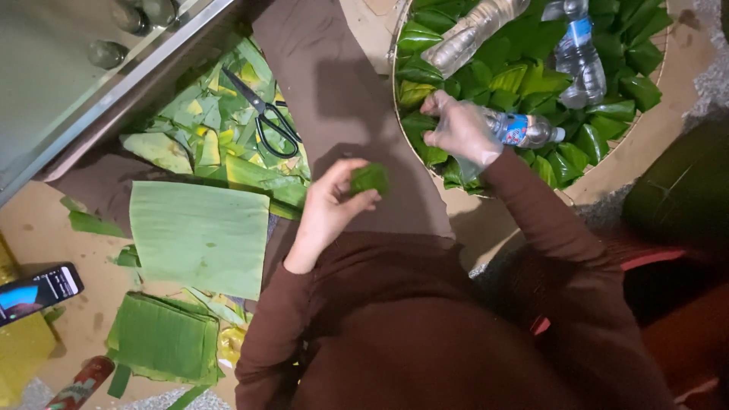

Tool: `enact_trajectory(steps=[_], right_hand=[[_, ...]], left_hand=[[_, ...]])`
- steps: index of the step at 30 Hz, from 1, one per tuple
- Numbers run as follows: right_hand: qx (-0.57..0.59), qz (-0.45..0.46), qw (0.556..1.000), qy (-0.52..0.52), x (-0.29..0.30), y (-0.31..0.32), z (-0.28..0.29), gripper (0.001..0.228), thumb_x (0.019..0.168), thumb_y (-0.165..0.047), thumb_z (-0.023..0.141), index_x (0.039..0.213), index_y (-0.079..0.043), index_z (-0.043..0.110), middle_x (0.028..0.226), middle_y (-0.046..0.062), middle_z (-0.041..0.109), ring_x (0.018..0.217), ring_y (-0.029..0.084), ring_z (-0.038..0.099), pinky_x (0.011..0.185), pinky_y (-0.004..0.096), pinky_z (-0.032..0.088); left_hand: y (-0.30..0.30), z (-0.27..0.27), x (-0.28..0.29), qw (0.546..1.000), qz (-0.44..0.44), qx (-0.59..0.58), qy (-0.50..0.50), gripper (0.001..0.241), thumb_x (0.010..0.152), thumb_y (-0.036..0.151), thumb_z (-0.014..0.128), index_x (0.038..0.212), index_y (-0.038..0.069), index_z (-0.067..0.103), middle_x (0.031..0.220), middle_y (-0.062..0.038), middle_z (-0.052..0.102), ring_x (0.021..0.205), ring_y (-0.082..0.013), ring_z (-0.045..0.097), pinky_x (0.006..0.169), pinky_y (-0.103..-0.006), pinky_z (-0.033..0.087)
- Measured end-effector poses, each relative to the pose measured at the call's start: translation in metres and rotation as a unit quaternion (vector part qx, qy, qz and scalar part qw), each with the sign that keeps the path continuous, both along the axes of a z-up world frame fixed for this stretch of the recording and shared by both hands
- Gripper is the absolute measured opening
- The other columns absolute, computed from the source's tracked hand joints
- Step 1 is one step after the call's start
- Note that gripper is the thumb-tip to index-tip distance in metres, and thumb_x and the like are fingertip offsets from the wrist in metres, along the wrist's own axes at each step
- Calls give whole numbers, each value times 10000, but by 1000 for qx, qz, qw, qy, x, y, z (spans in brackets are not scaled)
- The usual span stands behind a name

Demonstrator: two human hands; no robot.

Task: A person is wrapping small dough balls in banana leaves while sitting on the floor.

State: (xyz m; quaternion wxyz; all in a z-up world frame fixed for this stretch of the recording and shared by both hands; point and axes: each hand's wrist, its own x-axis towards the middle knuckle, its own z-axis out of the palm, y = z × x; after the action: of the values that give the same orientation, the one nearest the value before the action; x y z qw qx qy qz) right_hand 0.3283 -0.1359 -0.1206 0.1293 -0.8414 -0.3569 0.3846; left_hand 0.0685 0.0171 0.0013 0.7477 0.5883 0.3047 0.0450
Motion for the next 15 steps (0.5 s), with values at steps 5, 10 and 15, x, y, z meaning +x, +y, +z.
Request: enact_trajectory(steps=[5,10,15], right_hand=[[93,104,989,-41,1,-9,19,510,748,-133,784,1232,-209,643,1109,99,754,963,364,725,871,530,572],[184,146,972,-27,2,-13,32,274,844,-103,759,1108,-82,687,1046,204,724,986,418,689,840,530,560],[327,127,936,-23,3,-31,-10,115,991,-262,738,1027,-156,761,1204,149,713,1044,395,700,792,491,572]], left_hand=[[12,-1,23,999,-11,24,-20,456,892,-63,744,1312,61,619,1084,-249,719,876,-290,753,717,-379,692],[16,-15,62,977,-15,210,33,417,838,39,794,1231,80,660,973,-246,744,852,-378,755,699,-462,652],[-7,-65,101,947,-1,321,-35,413,832,-6,789,1222,67,672,1018,-239,732,972,-424,736,809,-504,616]])
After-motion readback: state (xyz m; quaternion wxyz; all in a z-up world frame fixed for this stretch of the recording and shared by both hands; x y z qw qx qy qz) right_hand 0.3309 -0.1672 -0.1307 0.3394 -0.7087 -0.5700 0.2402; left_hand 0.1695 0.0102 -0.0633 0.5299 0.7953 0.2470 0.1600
